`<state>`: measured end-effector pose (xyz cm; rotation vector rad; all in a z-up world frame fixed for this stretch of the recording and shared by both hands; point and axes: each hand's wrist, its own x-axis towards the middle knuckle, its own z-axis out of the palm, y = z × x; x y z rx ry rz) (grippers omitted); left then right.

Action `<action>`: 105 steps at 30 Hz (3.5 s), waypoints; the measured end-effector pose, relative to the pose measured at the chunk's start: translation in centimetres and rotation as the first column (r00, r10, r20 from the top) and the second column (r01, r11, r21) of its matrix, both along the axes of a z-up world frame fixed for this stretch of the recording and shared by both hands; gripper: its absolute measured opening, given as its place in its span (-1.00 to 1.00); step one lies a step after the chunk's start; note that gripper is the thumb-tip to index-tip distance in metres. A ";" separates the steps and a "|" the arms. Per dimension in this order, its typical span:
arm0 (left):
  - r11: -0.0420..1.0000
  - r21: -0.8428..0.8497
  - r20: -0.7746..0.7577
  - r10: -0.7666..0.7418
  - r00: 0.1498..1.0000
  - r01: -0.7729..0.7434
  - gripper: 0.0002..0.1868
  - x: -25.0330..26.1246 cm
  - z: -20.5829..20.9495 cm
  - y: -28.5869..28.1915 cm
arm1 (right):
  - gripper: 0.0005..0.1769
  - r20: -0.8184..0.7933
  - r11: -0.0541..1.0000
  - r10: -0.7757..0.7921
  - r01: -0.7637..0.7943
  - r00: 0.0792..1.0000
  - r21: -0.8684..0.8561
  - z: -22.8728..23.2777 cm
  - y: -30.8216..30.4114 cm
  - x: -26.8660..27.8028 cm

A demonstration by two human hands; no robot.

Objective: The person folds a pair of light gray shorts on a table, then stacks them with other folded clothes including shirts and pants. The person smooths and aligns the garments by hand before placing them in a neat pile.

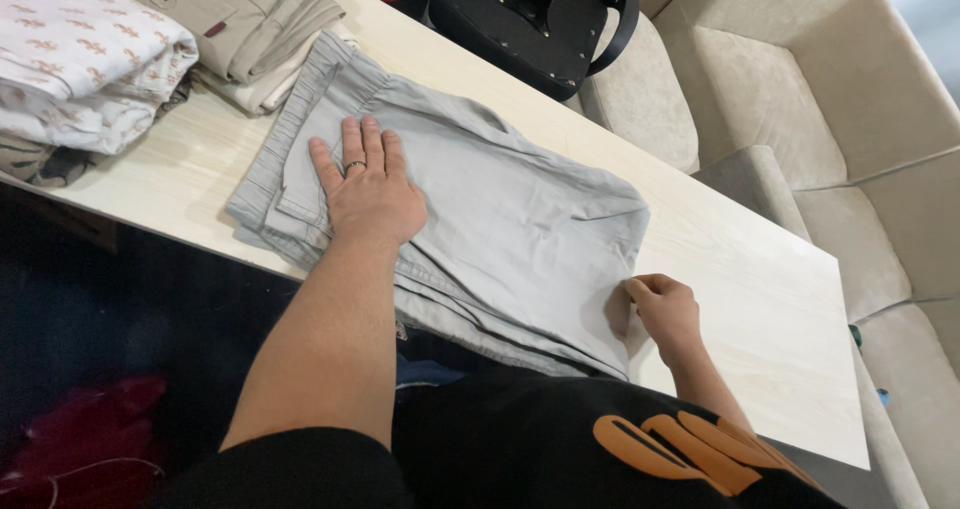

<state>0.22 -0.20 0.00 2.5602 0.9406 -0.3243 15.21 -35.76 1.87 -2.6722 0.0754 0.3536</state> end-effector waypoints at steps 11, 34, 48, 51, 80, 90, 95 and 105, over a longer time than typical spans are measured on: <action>1.000 0.001 0.005 -0.011 1.000 0.011 -0.19 -0.1 0.2 0.0 | -0.68 0.114 0.969 0.147 -0.120 0.983 -0.217 -1.3 0.0 0.3; 1.000 -0.024 0.009 0.007 1.000 -0.007 -0.23 -0.2 0.2 -0.1 | -0.72 0.238 0.973 0.106 -0.050 0.965 -0.227 -1.1 1.9 1.6; 0.999 -0.045 0.013 0.004 1.000 -0.003 -0.22 -0.3 0.5 -0.1 | -0.75 0.239 0.982 0.069 -0.023 0.969 -0.187 -1.2 1.5 2.7; 0.998 -0.060 0.016 0.010 1.000 -0.009 -0.23 -0.2 0.5 -0.1 | -0.74 0.228 0.976 0.055 -0.005 0.972 -0.216 -1.1 1.6 2.5; 0.995 -0.063 0.205 -0.065 0.977 0.080 -0.28 0.5 -0.8 -6.1 | -0.15 0.221 0.655 0.755 -0.721 0.617 -0.226 -5.2 9.0 -7.0; 0.986 -0.118 0.214 -0.091 0.973 0.118 -0.36 0.4 -1.4 -4.3 | -0.17 0.175 0.668 0.738 -0.670 0.652 -0.323 -3.8 7.5 -5.6; 0.972 -0.169 0.187 -0.128 0.974 0.160 -0.29 2.4 -0.6 -3.8 | -0.18 0.169 0.673 0.733 -0.666 0.659 -0.321 -3.7 7.6 -2.6; 0.996 -0.026 0.262 -0.075 0.962 0.084 -0.28 1.3 -2.0 -3.1 | -0.24 0.165 0.737 0.658 -0.582 0.735 -0.344 -5.0 4.2 0.2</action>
